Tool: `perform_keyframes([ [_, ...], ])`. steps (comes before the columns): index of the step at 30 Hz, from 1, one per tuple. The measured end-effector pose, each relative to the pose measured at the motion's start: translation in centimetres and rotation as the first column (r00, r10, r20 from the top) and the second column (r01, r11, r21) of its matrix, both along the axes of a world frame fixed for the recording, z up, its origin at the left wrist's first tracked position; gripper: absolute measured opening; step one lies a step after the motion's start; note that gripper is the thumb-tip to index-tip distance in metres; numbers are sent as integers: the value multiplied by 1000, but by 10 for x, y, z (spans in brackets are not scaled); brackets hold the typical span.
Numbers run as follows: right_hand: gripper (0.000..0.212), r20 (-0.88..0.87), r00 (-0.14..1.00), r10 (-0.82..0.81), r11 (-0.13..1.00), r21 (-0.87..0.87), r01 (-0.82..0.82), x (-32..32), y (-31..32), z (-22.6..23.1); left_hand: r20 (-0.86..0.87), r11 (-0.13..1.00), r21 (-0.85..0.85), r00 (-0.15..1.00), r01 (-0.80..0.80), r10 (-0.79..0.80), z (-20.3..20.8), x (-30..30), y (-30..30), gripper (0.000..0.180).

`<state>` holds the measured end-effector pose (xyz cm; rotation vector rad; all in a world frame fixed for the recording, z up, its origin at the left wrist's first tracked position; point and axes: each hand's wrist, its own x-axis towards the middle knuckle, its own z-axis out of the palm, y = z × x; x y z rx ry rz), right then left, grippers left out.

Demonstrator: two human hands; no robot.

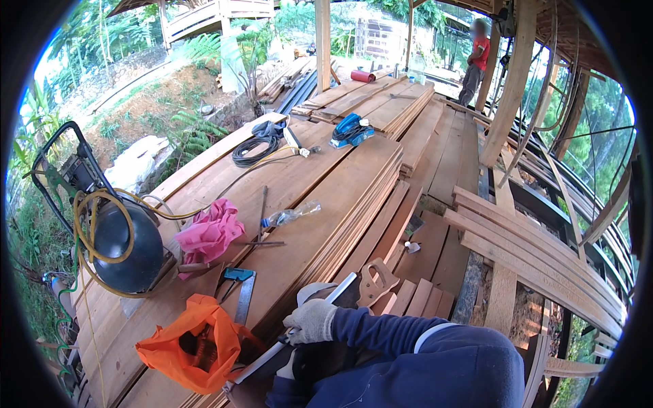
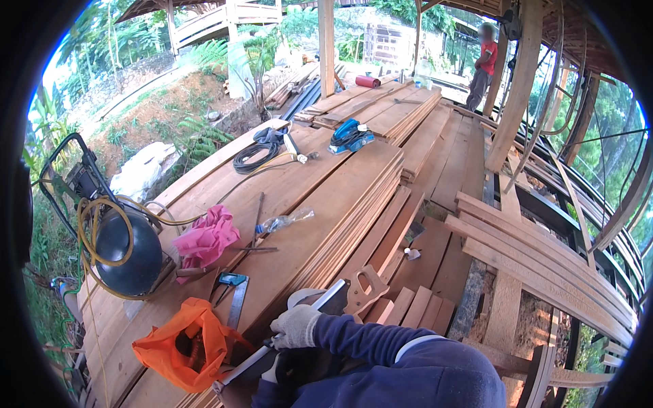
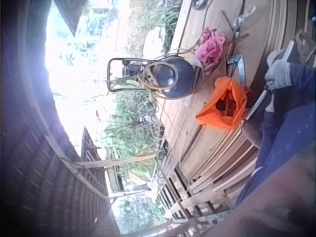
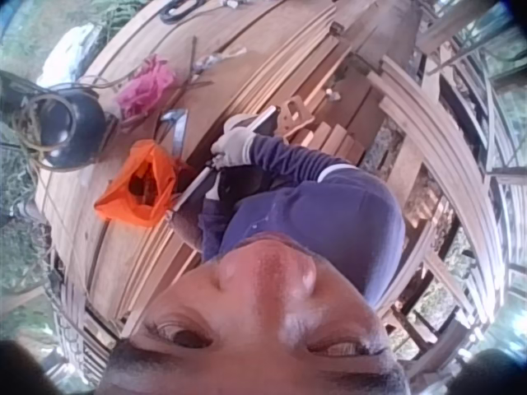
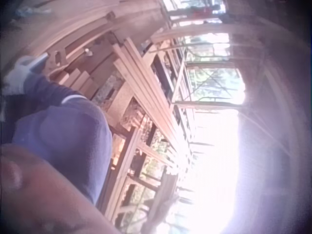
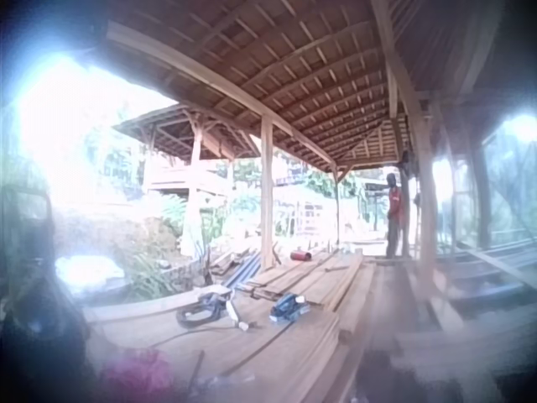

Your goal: The person coils the power cord of a sander and places it into an orange bag, followed by a metal square and a hand tool, while sitting on a wooden platform.

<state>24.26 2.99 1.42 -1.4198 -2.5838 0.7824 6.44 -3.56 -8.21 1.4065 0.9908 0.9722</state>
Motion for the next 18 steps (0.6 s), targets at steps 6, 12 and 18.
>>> perform_keyframes([
  [6,44,-17,1000,11,1000,-18,-12,0,1,-1,2,1000,11,1000,12,-12,-2,0,1,36],
  [12,42,-27,1000,3,999,-41,-4,1,1,6,4,1000,23,1000,22,-22,-4,0,2,35],
  [18,43,-80,997,-10,1000,-27,8,1,3,-1,13,998,48,999,38,-39,-6,-1,1,35],
])
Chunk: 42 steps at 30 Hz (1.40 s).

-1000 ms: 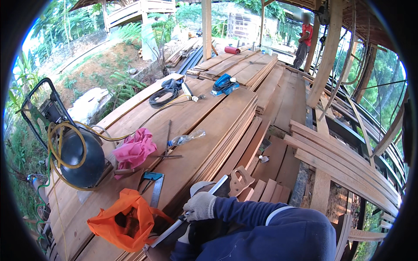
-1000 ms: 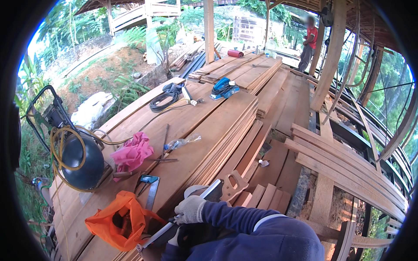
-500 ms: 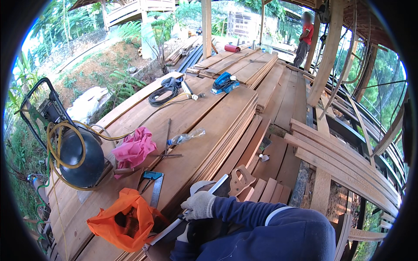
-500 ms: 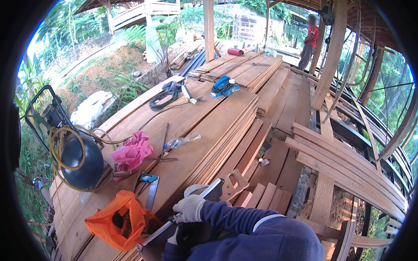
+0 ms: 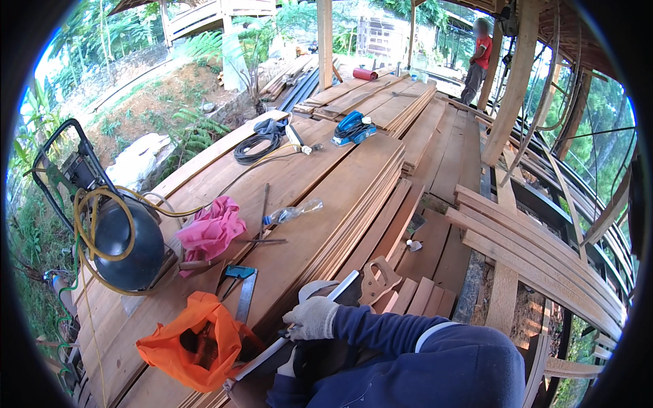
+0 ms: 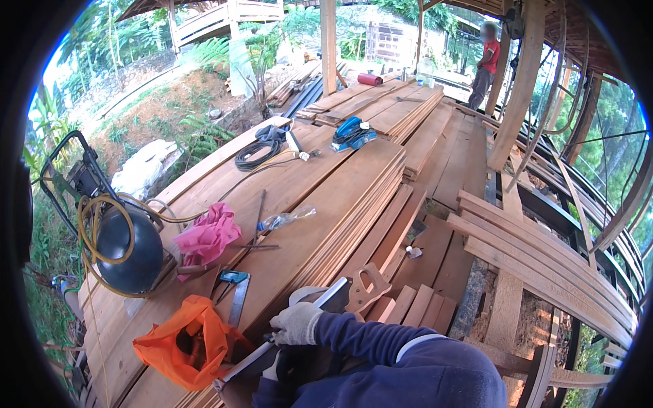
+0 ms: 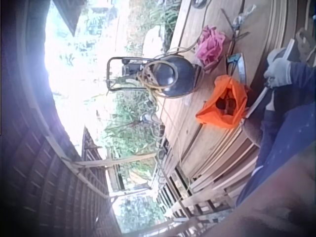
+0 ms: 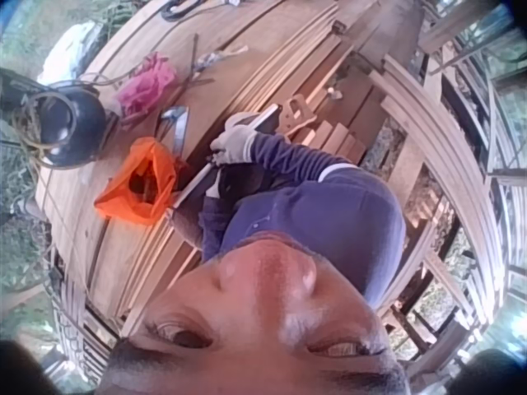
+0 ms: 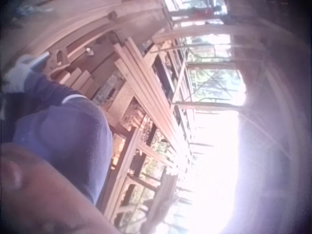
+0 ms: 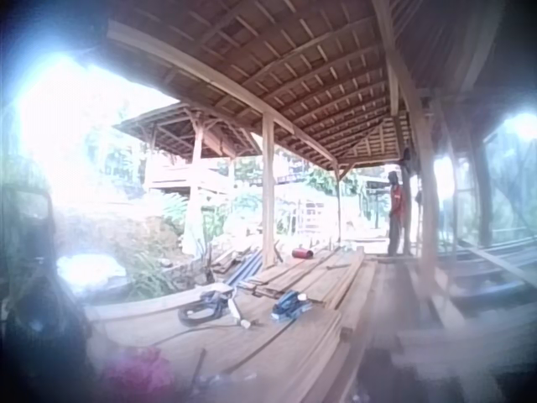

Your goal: The person coils the power cord of a sander and places it into an orange bag, followed by a metal square and a hand tool, while sitting on a wooden platform.

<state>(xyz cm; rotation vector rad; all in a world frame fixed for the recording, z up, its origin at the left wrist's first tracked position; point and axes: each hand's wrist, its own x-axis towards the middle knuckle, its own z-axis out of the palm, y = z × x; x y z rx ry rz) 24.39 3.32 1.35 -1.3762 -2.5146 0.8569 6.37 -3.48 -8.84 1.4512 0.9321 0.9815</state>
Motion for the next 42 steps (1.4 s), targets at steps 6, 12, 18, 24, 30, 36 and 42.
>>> perform_keyframes([
  [6,44,4,1000,15,1000,20,-15,0,2,-5,4,1000,9,1000,6,-6,-1,-1,-1,35],
  [12,46,6,1000,12,1000,17,-12,0,1,-1,3,1000,22,1000,6,-6,-1,-2,-2,35],
  [18,47,18,1000,-8,1000,18,7,-1,2,-4,0,999,32,1000,8,-8,0,-2,-3,35],
  [24,47,24,1000,12,1000,17,-13,-3,6,-4,-12,999,32,1000,2,-1,1,-4,-8,35],
  [30,44,10,1000,5,1000,-10,-5,-4,6,-10,-25,999,35,1000,-8,9,1,-8,-11,35],
  [36,41,-8,1000,10,999,38,-10,-2,5,-14,-33,999,47,999,20,-19,0,-6,-10,35],
  [42,39,6,1000,6,995,100,-6,2,-8,6,-37,993,91,996,79,-76,-9,-7,-7,36],
])
